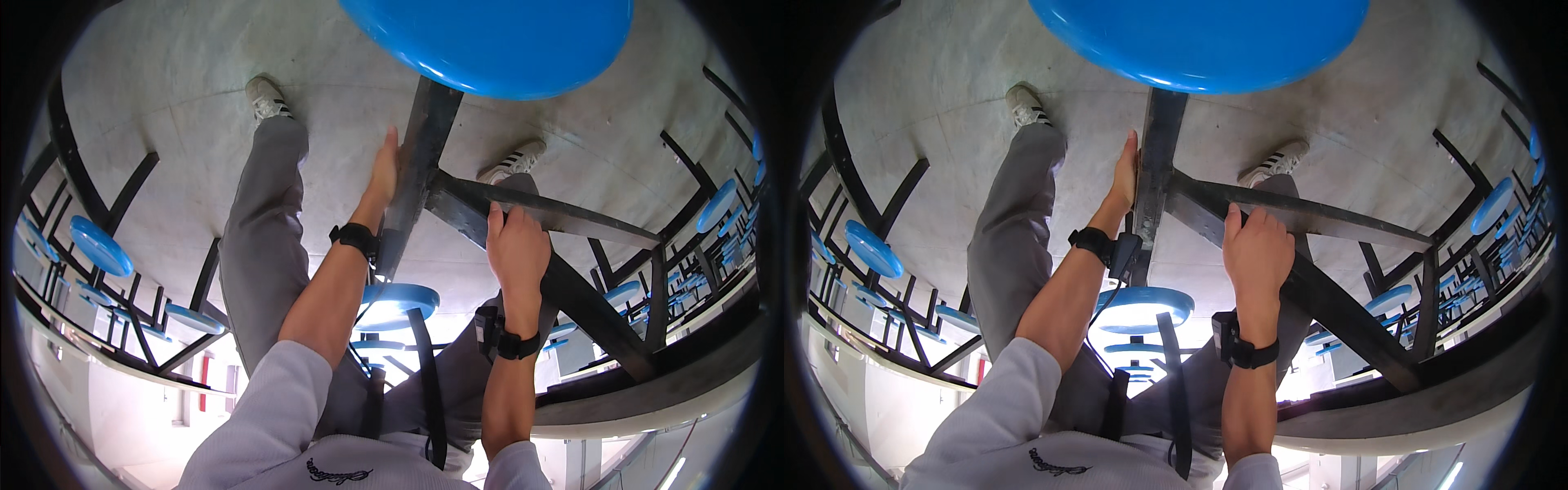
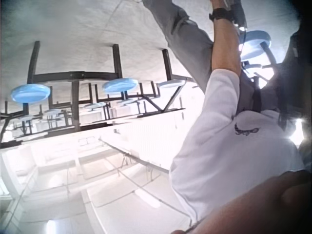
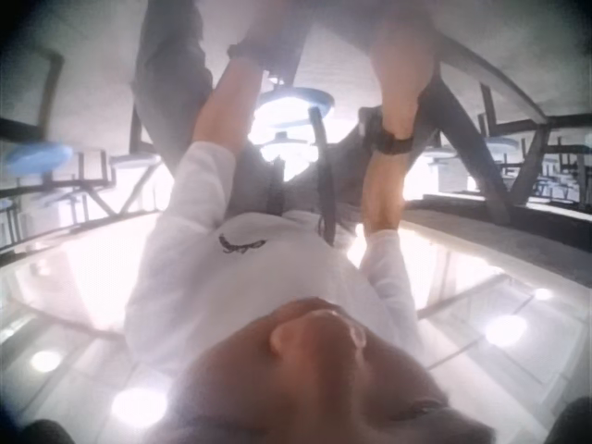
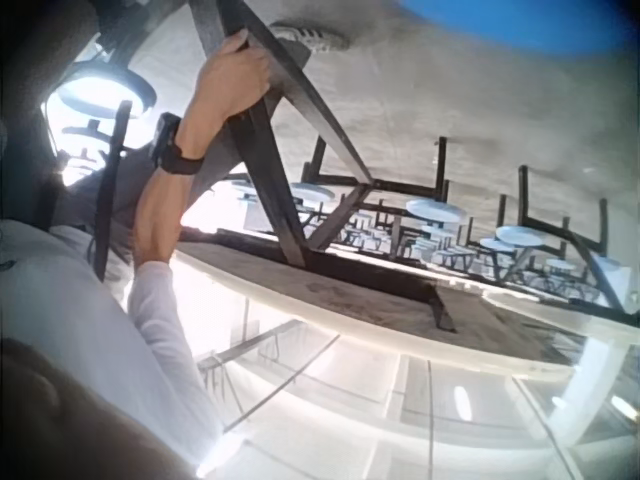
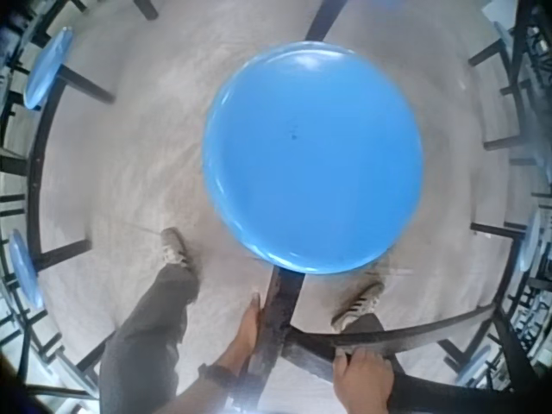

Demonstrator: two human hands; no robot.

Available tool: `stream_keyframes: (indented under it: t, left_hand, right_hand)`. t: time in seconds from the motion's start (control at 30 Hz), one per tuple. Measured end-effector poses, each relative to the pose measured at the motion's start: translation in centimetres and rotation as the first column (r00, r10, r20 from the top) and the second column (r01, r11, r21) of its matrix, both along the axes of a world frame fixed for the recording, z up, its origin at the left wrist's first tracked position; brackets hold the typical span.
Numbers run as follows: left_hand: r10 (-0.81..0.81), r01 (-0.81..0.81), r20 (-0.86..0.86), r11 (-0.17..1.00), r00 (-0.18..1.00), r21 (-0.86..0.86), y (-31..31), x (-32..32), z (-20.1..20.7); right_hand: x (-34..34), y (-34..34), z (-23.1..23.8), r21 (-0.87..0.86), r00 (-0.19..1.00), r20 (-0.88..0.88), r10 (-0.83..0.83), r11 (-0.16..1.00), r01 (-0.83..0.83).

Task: The person attaches mechanical parts to the frame under a cafeteria bench by hand, puts a nut down onto the tabletop, and then uses a socket wrench to tighten bolts on the metal frame.

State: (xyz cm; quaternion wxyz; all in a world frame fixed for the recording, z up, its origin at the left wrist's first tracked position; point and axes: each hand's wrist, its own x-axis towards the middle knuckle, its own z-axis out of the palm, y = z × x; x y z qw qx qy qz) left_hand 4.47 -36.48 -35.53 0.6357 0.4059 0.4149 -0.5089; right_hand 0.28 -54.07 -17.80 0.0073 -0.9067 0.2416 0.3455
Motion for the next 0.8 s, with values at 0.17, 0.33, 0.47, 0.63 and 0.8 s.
stream_keyframes:
  t: [0.17, 0.33, 0.47, 0.63, 0.8]
  left_hand:
    - [-0.116, 0.104, 0.088, 0.986, 0.989, 0.132, 0.0, 0.1, 0.4]
    - [-0.327, 0.232, 0.168, 0.877, 0.93, 0.42, -0.4, 0.2, 2.0]
    - [-0.433, 0.239, 0.327, 0.836, 0.84, 0.493, 0.4, 0.1, 2.6]
    - [-0.437, 0.214, 0.383, 0.839, 0.814, 0.5, 0.7, -0.8, 4.5]
    - [-0.131, 0.009, 0.437, 0.963, 0.89, 0.271, 1.4, -0.3, 7.3]
  right_hand:
    - [0.1, -0.4, 0.4, 0.016, 0.999, -0.047, -0.007, 1.0, 0.008]
    - [1.1, 0.1, 1.2, 0.057, 0.982, -0.148, -0.114, 0.991, 0.123]
    - [3.3, 2.4, 0.2, 0.369, 0.953, 0.267, -0.142, 0.929, 0.035]
    - [4.4, 5.4, -2.9, 0.503, 0.955, 0.179, -0.237, 0.856, 0.118]
    - [4.7, 5.2, -3.0, 0.494, 0.953, 0.113, -0.281, 0.848, 0.192]
